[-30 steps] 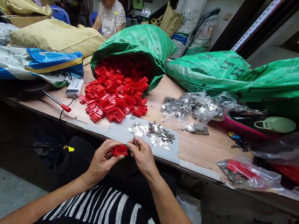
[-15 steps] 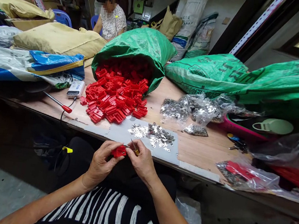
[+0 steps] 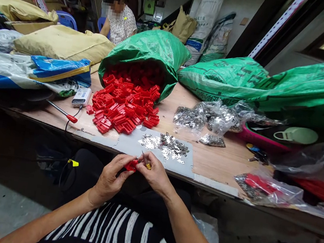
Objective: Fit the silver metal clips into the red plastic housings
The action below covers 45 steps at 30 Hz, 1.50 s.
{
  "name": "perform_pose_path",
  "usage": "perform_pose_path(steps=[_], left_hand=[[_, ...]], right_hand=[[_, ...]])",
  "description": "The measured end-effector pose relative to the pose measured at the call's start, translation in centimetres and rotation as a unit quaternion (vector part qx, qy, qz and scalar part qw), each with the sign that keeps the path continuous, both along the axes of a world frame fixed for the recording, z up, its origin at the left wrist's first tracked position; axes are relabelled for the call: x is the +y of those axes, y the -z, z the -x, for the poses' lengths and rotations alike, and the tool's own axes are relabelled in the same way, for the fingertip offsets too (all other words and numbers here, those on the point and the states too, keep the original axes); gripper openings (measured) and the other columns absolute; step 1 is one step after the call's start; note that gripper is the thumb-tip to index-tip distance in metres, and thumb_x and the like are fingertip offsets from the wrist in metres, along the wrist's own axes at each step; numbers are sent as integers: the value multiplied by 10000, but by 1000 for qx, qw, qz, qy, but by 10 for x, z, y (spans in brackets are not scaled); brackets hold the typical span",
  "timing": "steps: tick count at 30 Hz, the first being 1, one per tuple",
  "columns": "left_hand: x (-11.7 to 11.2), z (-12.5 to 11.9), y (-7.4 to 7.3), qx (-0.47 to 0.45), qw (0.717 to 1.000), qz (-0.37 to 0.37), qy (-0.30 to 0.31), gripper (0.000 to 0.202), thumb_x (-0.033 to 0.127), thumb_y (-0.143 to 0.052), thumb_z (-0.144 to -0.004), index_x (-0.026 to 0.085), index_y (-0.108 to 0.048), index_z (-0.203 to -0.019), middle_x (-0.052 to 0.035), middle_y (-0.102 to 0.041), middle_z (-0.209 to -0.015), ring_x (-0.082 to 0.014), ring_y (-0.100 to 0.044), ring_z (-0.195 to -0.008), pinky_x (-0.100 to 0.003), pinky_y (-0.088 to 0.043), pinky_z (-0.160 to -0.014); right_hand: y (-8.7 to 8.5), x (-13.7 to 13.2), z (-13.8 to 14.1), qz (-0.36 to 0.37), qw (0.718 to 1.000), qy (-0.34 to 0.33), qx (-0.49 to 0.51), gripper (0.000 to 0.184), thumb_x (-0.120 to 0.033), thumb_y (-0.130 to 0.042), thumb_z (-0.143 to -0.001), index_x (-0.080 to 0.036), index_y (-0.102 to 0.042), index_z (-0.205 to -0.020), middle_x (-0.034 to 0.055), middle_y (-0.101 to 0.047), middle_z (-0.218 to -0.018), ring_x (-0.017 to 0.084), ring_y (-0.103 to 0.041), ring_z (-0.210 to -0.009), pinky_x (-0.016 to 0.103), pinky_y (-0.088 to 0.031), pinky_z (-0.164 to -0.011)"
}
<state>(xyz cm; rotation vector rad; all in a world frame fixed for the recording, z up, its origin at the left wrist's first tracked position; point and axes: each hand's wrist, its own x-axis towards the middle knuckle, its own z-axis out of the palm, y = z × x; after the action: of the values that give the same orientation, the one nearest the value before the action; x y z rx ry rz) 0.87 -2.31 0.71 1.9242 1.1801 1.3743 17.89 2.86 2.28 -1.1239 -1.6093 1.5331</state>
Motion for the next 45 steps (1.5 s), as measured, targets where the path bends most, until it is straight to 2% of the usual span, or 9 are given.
perform_pose_path(steps=[6, 10, 15, 21, 28, 31, 34, 39, 45], left_hand=[[3, 0, 0, -88, 994, 69, -14, 408, 202, -571, -872, 239, -554, -1278, -87, -623, -1153, -202, -610, -1047, -339, -516, -911], [3, 0, -2, -141, 981, 133, -8, 400, 234, -579, -867, 230, -571, -1267, -82, -624, -1157, -193, -626, -1018, -318, -525, -893], [1, -3, 0, -196, 961, 191, 30, 424, 264, -583, -870, 228, -550, -1291, -93, -627, -1211, -217, -616, -1099, -362, -488, -977], [2, -6, 6, -222, 953, 194, 64, 416, 241, -649, -823, 220, -580, -1233, -91, -641, -1196, -221, -626, -1080, -353, -500, -954], [7, -4, 1, -230, 947, 207, 89, 352, 215, -701, -770, 201, -593, -1104, -56, -672, -1068, -192, -650, -972, -309, -518, -876], [14, 0, 3, -239, 946, 204, 75, 337, 213, -706, -767, 203, -580, -1078, -48, -674, -1051, -183, -654, -947, -304, -511, -871], [25, 6, 8, -185, 965, 181, 35, 313, 195, -686, -777, 205, -578, -1071, -39, -677, -1000, -171, -652, -887, -292, -511, -830], [44, 15, 12, -40, 993, 109, -18, 356, 143, -647, -789, 211, -591, -1134, -53, -675, -1032, -182, -637, -917, -319, -489, -865], [56, 18, 18, 26, 998, 59, -5, 492, 92, -599, -799, 237, -541, -1266, -75, -638, -1161, -196, -603, -1044, -348, -466, -943]], right_hand=[[2, -2, -2, 92, 994, -4, 56, 398, -559, -612, -798, -216, -489, -956, -47, -538, -661, 57, -333, -446, 200, -193, -421], [1, -3, -5, 92, 993, -4, 68, 400, -557, -611, -802, -212, -488, -962, -38, -550, -679, 55, -351, -449, 195, -197, -419], [-3, -8, -3, 120, 990, -26, 75, 410, -517, -686, -755, -214, -481, -939, -69, -485, -654, 48, -319, -471, 190, -204, -437], [-3, -9, -1, 153, 982, -51, 96, 411, -492, -721, -727, -220, -464, -898, -85, -403, -634, 49, -263, -478, 201, -163, -436], [3, -3, -3, 162, 980, -67, 93, 436, -485, -748, -697, -209, -458, -870, -89, -370, -638, 43, -247, -483, 192, -151, -431], [3, 1, -7, 123, 988, -72, 65, 382, -497, -676, -770, -207, -498, -944, -71, -393, -667, 54, -307, -498, 191, -223, -444], [2, 7, -11, 7, 998, -46, -31, 305, -464, -515, -888, -205, -572, -1039, -9, -475, -775, 100, -452, -591, 235, -375, -531], [4, 15, -9, -211, 957, -6, -197, 235, -275, -471, -908, -213, -621, -1078, 61, -600, -935, 183, -571, -846, 327, -448, -781], [8, 17, -1, -260, 929, -15, -264, 128, -199, -488, -883, -208, -588, -963, 33, -652, -879, 172, -599, -810, 299, -448, -749]])
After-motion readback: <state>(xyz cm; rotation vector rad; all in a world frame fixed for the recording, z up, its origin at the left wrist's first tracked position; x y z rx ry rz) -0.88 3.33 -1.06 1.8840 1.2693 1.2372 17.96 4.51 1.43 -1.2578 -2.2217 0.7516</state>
